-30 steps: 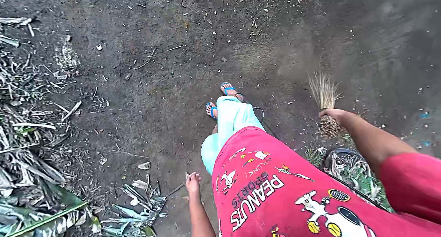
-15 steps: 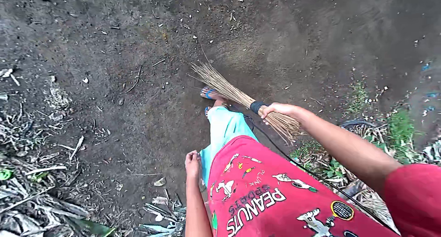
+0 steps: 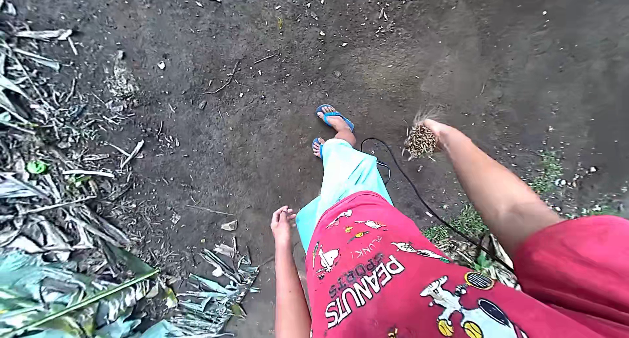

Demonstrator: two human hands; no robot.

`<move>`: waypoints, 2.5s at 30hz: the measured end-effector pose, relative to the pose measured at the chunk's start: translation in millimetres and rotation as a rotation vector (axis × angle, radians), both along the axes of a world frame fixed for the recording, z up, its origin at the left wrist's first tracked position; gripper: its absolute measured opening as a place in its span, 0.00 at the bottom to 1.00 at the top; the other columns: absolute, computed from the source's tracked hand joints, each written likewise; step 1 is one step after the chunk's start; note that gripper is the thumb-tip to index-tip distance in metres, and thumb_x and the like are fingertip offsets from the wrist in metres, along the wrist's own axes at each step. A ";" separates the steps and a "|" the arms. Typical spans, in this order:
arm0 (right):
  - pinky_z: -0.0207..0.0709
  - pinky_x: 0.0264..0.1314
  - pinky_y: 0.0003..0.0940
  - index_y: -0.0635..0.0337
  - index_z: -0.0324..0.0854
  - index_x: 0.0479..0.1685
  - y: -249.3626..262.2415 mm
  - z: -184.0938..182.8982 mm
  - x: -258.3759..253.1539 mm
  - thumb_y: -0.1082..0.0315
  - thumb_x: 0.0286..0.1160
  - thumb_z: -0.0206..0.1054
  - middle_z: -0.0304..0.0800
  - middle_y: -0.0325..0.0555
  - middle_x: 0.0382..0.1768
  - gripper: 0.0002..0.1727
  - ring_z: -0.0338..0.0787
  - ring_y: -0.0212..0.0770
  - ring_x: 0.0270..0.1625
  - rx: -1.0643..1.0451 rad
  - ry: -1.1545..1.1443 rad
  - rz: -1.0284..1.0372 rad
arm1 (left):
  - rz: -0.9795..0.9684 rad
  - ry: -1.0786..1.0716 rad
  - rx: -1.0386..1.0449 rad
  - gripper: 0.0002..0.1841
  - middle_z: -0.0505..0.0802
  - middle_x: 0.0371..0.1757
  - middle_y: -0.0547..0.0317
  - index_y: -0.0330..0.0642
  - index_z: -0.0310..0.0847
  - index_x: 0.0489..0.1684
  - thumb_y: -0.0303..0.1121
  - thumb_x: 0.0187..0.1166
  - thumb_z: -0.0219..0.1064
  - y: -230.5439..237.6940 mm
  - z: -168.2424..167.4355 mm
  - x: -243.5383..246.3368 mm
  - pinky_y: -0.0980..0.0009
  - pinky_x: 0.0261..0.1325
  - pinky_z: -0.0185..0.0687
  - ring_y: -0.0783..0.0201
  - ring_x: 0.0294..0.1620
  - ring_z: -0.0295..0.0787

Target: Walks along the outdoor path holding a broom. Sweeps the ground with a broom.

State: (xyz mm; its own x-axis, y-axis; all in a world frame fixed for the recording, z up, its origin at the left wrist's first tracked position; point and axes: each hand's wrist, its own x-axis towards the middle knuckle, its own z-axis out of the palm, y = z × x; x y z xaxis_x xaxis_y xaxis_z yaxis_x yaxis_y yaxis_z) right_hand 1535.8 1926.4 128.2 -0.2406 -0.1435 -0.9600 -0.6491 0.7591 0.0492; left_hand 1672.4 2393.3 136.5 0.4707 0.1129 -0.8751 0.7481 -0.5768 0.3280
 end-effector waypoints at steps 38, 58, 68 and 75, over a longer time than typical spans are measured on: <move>0.80 0.37 0.38 0.57 0.77 0.48 213.4 17.9 224.7 0.57 0.82 0.58 0.81 0.45 0.35 0.13 0.83 0.37 0.34 0.505 -0.701 0.410 | 0.027 0.100 0.236 0.17 0.82 0.65 0.24 0.26 0.79 0.65 0.32 0.89 0.59 31.5 -32.1 -86.5 0.42 0.66 0.75 0.33 0.66 0.78; 0.77 0.27 0.34 0.51 0.74 0.42 -155.2 30.5 60.5 0.54 0.82 0.57 0.80 0.41 0.28 0.11 0.81 0.35 0.26 -0.207 0.046 -0.009 | 0.028 0.074 0.088 0.17 0.86 0.55 0.36 0.29 0.77 0.66 0.33 0.93 0.51 -105.8 -23.3 11.3 0.54 0.43 0.79 0.52 0.43 0.83; 0.81 0.39 0.38 0.60 0.79 0.53 -26.7 -0.5 326.5 0.57 0.78 0.65 0.82 0.45 0.37 0.16 0.83 0.37 0.33 0.471 -0.608 0.524 | 0.066 0.066 0.152 0.20 0.85 0.59 0.34 0.29 0.74 0.70 0.37 0.94 0.49 -223.3 16.3 60.6 0.49 0.51 0.82 0.48 0.50 0.86; 0.86 0.27 0.31 0.59 0.79 0.43 -103.4 24.3 300.7 0.69 0.74 0.56 0.92 0.45 0.34 0.08 0.90 0.36 0.25 0.784 -1.040 0.437 | -0.146 -0.098 -0.027 0.18 0.85 0.63 0.37 0.27 0.75 0.69 0.30 0.91 0.51 -302.7 13.9 140.9 0.59 0.56 0.83 0.54 0.54 0.87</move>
